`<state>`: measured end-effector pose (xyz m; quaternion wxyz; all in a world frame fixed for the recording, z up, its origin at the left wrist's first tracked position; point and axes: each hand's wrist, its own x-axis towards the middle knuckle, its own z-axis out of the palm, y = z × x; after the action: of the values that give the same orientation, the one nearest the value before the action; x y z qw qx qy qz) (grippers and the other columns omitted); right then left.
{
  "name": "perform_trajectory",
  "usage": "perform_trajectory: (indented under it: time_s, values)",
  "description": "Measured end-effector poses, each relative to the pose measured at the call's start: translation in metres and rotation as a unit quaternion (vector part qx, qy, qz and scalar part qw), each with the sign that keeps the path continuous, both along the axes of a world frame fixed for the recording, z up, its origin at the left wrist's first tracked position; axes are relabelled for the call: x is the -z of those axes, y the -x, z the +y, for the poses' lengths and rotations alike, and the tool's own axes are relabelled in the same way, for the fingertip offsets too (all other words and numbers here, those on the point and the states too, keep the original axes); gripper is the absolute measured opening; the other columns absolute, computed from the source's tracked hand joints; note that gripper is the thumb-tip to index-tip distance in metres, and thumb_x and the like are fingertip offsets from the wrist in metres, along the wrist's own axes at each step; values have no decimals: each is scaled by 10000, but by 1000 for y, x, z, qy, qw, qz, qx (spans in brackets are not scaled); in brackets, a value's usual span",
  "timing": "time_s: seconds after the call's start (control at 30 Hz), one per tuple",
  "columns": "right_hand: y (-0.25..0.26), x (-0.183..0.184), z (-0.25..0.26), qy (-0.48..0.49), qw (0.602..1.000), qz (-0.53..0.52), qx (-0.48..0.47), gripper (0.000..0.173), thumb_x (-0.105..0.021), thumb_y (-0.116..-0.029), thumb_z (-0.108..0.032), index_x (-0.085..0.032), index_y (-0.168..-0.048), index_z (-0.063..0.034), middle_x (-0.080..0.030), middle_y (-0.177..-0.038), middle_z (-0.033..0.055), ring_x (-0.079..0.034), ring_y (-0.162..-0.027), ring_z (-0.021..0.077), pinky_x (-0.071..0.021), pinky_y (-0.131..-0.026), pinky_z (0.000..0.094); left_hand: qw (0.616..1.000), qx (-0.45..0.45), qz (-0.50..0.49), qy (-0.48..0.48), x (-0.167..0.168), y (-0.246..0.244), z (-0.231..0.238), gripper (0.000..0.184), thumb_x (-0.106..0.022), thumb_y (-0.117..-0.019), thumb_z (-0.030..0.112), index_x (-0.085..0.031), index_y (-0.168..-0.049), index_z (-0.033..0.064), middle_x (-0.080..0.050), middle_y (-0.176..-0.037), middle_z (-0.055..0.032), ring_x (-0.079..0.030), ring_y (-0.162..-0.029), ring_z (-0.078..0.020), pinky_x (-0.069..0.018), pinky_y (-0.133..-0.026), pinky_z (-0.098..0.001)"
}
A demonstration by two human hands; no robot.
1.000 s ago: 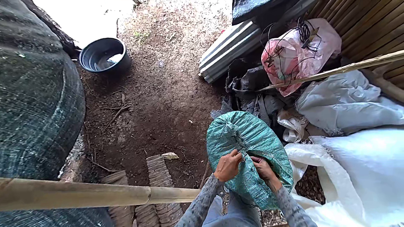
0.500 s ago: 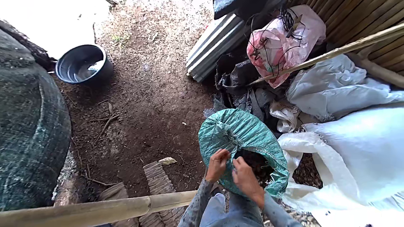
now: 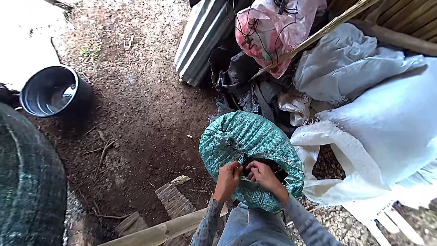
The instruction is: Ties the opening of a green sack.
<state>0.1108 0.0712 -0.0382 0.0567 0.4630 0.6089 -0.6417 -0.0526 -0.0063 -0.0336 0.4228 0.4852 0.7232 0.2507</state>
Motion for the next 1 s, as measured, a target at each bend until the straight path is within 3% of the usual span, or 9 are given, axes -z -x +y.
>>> perform_trajectory:
  time_s: [0.07,0.17,0.27,0.37,0.43,0.53,0.67,0.83,1.0]
  values:
    - [-1,20,10,-13,997,-31,-65,299,-545,-1012,-47,-614,-1291,34,-700,-1105,211,-711,-967,291,-568,-912,453,999,-17,26,-38,-1,-9,-3,211,-553,-1011,87,-702,-994,-60,-692,-877,-178,-678,-823,-269,-543,-804,-433]
    - [17,26,6,-78,977,-57,-192,293,-719,-876,-58,-680,-1145,50,-688,-1121,250,-660,-1084,382,-496,-974,563,995,-42,32,-84,2,-12,-10,197,-557,-1005,68,-706,-977,-58,-695,-867,-166,-679,-794,-246,-554,-776,-404]
    - [24,17,-5,-142,961,-59,-228,226,-619,-911,-23,-679,-1105,76,-651,-1208,272,-630,-1156,426,-485,-975,589,992,-44,39,-109,4,-15,-12,184,-571,-991,57,-715,-957,-53,-699,-852,-155,-680,-771,-227,-559,-758,-377]
    - [15,21,-19,-168,967,25,-189,216,-550,-982,-59,-680,-1058,96,-694,-1065,286,-679,-1050,432,-510,-927,581,991,-38,38,-119,7,-15,-13,183,-566,-987,54,-713,-948,-47,-693,-842,-142,-674,-765,-207,-555,-751,-355]
    - [8,26,-15,-108,974,74,-183,210,-563,-969,-57,-693,-1033,95,-705,-998,267,-687,-993,385,-510,-915,547,993,-36,38,-107,6,-12,-13,192,-560,-999,68,-712,-957,-40,-694,-844,-133,-669,-766,-196,-552,-750,-355]
    - [-6,26,2,6,967,116,-227,281,-502,-1022,-77,-685,-1133,105,-694,-1032,254,-654,-981,307,-478,-920,489,995,-26,31,-94,4,-8,-9,190,-559,-999,70,-713,-961,-35,-690,-840,-129,-658,-760,-183,-539,-741,-340]
    - [6,27,-7,-21,973,33,-227,158,-670,-917,-82,-702,-958,67,-687,-907,219,-662,-874,329,-501,-826,531,995,-16,23,-95,6,-8,-8,189,-559,-1000,76,-710,-961,-31,-685,-832,-118,-652,-757,-164,-537,-740,-322]
    - [-5,39,-22,-127,988,-9,-88,257,-594,-983,-162,-759,-940,30,-735,-901,199,-712,-901,312,-530,-863,492,994,-27,22,-103,16,-2,-16,203,-547,-1007,84,-712,-972,-29,-686,-825,-103,-646,-744,-136,-531,-728,-293]
    - [-11,27,-32,-158,983,-39,-90,261,-568,-980,-137,-754,-927,38,-734,-896,207,-717,-916,333,-538,-865,505,991,-85,-30,-94,41,-9,-27,222,-535,-1020,90,-713,-1006,-42,-704,-871,-103,-661,-799,-116,-538,-788,-299]
